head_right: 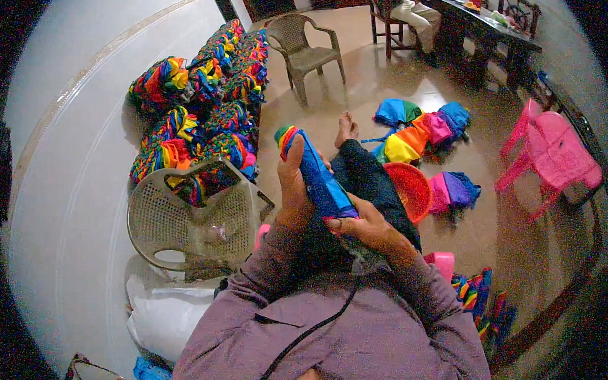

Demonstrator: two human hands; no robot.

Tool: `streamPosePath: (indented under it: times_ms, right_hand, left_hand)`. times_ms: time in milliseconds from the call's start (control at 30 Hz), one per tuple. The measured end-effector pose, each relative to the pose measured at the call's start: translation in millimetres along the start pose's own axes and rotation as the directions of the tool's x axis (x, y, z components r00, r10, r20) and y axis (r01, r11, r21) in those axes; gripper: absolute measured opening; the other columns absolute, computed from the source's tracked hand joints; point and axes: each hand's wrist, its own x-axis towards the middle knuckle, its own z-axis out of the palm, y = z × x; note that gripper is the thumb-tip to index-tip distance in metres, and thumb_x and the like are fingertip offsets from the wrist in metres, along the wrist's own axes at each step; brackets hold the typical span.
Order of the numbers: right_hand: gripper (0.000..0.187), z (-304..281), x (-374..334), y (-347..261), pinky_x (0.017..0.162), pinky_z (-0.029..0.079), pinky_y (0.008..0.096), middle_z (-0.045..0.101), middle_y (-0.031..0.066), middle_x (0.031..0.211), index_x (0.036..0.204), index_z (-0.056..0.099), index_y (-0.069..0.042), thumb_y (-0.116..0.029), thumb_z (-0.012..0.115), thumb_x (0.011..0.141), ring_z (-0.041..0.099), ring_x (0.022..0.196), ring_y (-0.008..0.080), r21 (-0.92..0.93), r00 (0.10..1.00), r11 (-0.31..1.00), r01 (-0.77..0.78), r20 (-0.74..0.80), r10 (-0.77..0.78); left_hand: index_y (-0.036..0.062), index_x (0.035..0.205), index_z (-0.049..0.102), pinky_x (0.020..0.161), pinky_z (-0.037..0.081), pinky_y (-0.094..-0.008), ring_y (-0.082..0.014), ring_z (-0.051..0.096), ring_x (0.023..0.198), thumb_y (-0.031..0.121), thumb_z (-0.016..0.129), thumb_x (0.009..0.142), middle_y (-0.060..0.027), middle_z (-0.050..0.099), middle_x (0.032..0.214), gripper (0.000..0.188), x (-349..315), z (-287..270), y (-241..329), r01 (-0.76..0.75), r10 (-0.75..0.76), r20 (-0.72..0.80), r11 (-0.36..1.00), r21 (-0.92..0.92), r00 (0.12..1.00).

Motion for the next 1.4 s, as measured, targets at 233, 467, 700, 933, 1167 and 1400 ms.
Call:
streamPosePath:
  times_ms: [233, 467, 700, 933, 1167, 1400]
  right_hand:
    - [0.052, -4.9, 4.9, 12.5, 0.074, 0.049, 0.0261, 0.063, 0.0, 0.095, 0.128, 0.056, -0.005, -0.032, 0.077, 0.09, 0.059, 0.083, 0.01, 0.036, 0.999, 0.999, -0.014, 0.034, 0.013]
    - [0.049, -1.1, 5.2, 8.3, 0.074, 0.048, 0.0253, 0.061, -0.0015, 0.093, 0.125, 0.057, -0.006, -0.033, 0.078, 0.09, 0.057, 0.082, 0.0081, -0.084, 0.997, 0.993, 0.078, 0.018, -0.076]
    - [0.066, 7.0, 1.7, 1.6, 0.076, 0.054, 0.0386, 0.067, 0.0135, 0.099, 0.136, 0.048, -0.005, -0.029, 0.082, 0.084, 0.069, 0.088, 0.0261, -0.482, 0.96, 0.862, 0.158, -0.128, -0.248]
    - [0.072, 20.8, 0.3, 5.9, 0.08, 0.053, 0.052, 0.066, 0.0277, 0.107, 0.142, 0.038, -0.008, -0.018, 0.078, 0.083, 0.065, 0.101, 0.0482, -0.794, 0.887, 0.591, 0.141, -0.165, -0.432]
    - [0.064, 13.9, -0.7, 6.7, 0.077, 0.053, 0.0545, 0.065, 0.0297, 0.109, 0.139, 0.039, -0.007, -0.009, 0.071, 0.084, 0.063, 0.099, 0.0512, -0.783, 0.886, 0.588, 0.201, -0.111, -0.45]
    - [0.065, 13.5, -1.9, 10.8, 0.073, 0.051, 0.0559, 0.064, 0.0329, 0.105, 0.139, 0.038, -0.003, -0.007, 0.069, 0.081, 0.064, 0.094, 0.0518, -0.867, 0.916, 0.485, 0.116, -0.095, -0.39]
  left_hand:
    - [0.0056, 0.089, 0.059, 0.054, 0.056, -0.0297, -0.0161, 0.064, 0.057, 0.04, 0.07, 0.096, -0.0053, 0.062, 0.072, 0.036, 3.4, -7.0, -1.7, -0.009, 0.008, 0.047, 1.0, 0.026, 0.999]
    - [0.0052, 0.089, 0.059, 0.054, 0.055, -0.0298, -0.0168, 0.064, 0.058, 0.041, 0.07, 0.096, -0.0068, 0.063, 0.071, 0.038, -1.8, -6.4, 1.2, 0.035, -0.036, 0.04, 0.999, 0.009, 0.999]
    - [0.0054, 0.091, 0.057, 0.054, 0.055, -0.0318, -0.0193, 0.064, 0.057, 0.042, 0.071, 0.095, -0.0082, 0.063, 0.071, 0.039, 3.6, -5.5, 7.8, -0.054, 0.055, -0.019, 0.997, 0.058, 0.998]
    - [0.0057, 0.094, 0.055, 0.054, 0.055, -0.033, -0.0204, 0.064, 0.057, 0.038, 0.07, 0.096, -0.0093, 0.063, 0.07, 0.036, 10.1, -15.1, 2.9, -0.117, 0.123, -0.058, 0.988, 0.1, 0.991]
    - [0.006, 0.094, 0.055, 0.054, 0.056, -0.0333, -0.0209, 0.065, 0.058, 0.036, 0.069, 0.097, -0.0095, 0.063, 0.071, 0.033, 5.9, -8.3, 7.2, -0.127, 0.131, -0.044, 0.988, 0.089, 0.99]
    - [0.0054, 0.093, 0.057, 0.054, 0.057, -0.0349, -0.0227, 0.066, 0.058, 0.034, 0.07, 0.096, -0.0097, 0.063, 0.072, 0.032, 19.8, -27.6, 15.2, -0.155, 0.165, -0.106, 0.983, 0.103, 0.981]
